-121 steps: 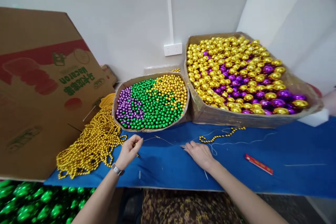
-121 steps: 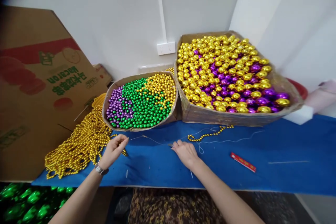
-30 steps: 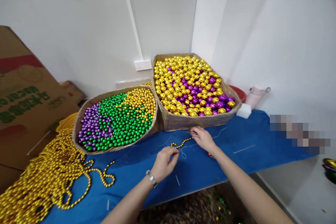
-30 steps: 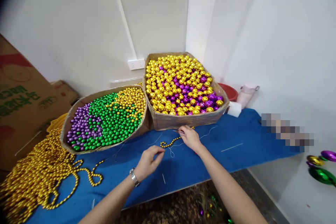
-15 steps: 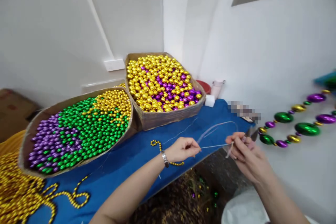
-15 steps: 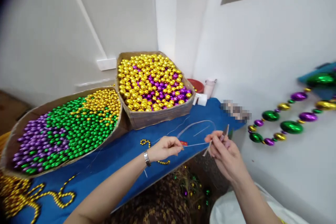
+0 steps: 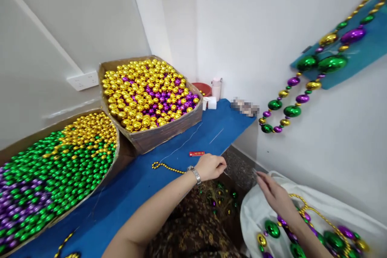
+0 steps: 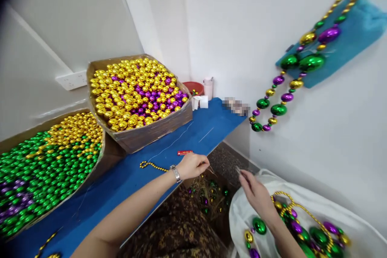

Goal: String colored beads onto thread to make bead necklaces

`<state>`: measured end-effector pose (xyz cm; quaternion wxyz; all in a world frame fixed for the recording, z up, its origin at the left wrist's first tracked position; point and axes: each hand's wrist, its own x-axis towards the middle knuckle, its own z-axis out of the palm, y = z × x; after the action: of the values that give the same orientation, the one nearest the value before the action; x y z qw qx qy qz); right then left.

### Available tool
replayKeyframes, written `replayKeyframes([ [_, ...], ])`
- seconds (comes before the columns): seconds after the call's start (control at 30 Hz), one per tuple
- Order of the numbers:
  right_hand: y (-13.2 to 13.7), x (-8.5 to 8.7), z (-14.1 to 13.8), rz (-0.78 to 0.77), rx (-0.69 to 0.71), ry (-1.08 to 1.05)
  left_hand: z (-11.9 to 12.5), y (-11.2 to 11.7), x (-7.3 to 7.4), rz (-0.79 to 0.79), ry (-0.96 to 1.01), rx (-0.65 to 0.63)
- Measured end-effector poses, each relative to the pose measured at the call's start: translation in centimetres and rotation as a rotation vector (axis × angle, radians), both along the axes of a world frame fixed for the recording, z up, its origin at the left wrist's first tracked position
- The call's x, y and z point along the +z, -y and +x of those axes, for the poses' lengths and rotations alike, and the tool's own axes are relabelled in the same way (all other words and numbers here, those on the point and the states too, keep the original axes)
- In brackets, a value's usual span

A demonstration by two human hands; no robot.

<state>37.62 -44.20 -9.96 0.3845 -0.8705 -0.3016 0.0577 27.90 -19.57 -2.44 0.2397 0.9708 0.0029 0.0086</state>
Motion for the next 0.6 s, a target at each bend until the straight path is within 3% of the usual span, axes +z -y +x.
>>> replayKeyframes([
  [0.17, -2.5, 1.1, -2.1, -0.034, 0.213, 0.094, 0.4, 0.8, -0.1, 0.000, -0.012, -0.024],
  [0.33, -3.7, 1.5, -2.7, -0.091, 0.264, 0.190, 0.2, 1.3, -0.3, 0.006, -0.018, -0.046],
  [0.6, -4.1, 0.7, -2.8, -0.184, 0.287, 0.285, -0.1, 1.4, -0.9, -0.003, -0.016, -0.032],
])
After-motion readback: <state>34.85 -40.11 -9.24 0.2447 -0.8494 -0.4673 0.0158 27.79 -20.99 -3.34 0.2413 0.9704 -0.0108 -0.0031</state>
